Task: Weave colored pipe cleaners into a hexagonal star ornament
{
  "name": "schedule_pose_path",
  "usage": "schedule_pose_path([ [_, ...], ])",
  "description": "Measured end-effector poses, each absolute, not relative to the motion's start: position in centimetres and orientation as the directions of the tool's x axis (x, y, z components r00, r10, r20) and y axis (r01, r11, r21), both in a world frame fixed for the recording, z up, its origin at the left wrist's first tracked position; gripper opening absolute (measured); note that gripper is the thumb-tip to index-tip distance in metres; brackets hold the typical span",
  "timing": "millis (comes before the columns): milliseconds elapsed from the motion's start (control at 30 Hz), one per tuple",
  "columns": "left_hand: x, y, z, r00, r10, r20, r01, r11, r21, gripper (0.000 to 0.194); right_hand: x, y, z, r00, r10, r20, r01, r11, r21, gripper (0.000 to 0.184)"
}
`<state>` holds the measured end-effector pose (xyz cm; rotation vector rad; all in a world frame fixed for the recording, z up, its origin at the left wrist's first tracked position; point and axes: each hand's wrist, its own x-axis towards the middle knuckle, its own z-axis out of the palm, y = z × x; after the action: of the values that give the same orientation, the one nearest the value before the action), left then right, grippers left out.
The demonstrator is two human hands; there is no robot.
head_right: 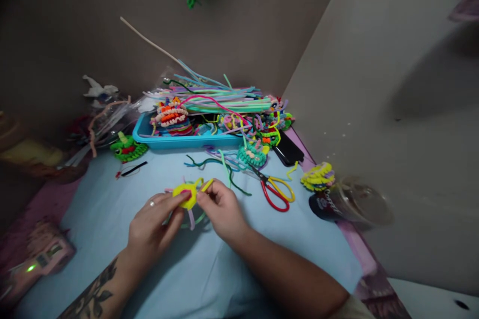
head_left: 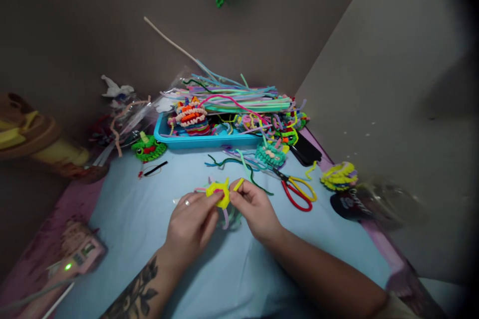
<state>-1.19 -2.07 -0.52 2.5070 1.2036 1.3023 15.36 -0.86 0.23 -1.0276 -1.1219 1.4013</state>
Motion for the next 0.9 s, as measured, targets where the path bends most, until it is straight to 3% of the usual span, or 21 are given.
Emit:
schedule_pose_path([
  [167,-0.5,-2.6,0.1,0.187,0.864,0.468,0.519,-0.491,0.700,0.051,16.0,-0.5,0.1,-0.047,0.991,0.122,-0.039,0.120,-0.992,0.018],
  [300,0.2,-2.7,0.5,0.057,0.984,0.169,0.255,-0.178,0.950,0.048,16.4,-0.4,-0.1,-0.021,0.956,0.294,0.178,0.293,-0.939,0.010],
  [367,0.4,-2.6,0.6,0.044,0.993,0.113,0.201,-0.120,0.972,0.050,16.5,-0.4,-0.1,-0.033,0.945,0.326,0.239,0.325,-0.915,0.008],
  [567,0.3,-2.3,0.2,0.096,0.963,0.250,0.367,-0.268,0.891,0.038,16.4,-0.4,-0.2,-0.039,0.951,0.308,0.267,0.307,-0.914,0.008],
  [733,0.6,-2.5,0.3,0.062,0.995,0.077,0.229,-0.089,0.969,0.057,16.1,-0.6,0.0,-0.058,0.951,0.305,0.269,0.309,-0.912,0.009],
  [900,1.1,-2.7,1.2,0.043,0.997,-0.068,0.063,0.065,0.996,0.053,15.7,-0.8,0.2,-0.084,0.949,0.305,0.254,0.316,-0.914,0.009],
])
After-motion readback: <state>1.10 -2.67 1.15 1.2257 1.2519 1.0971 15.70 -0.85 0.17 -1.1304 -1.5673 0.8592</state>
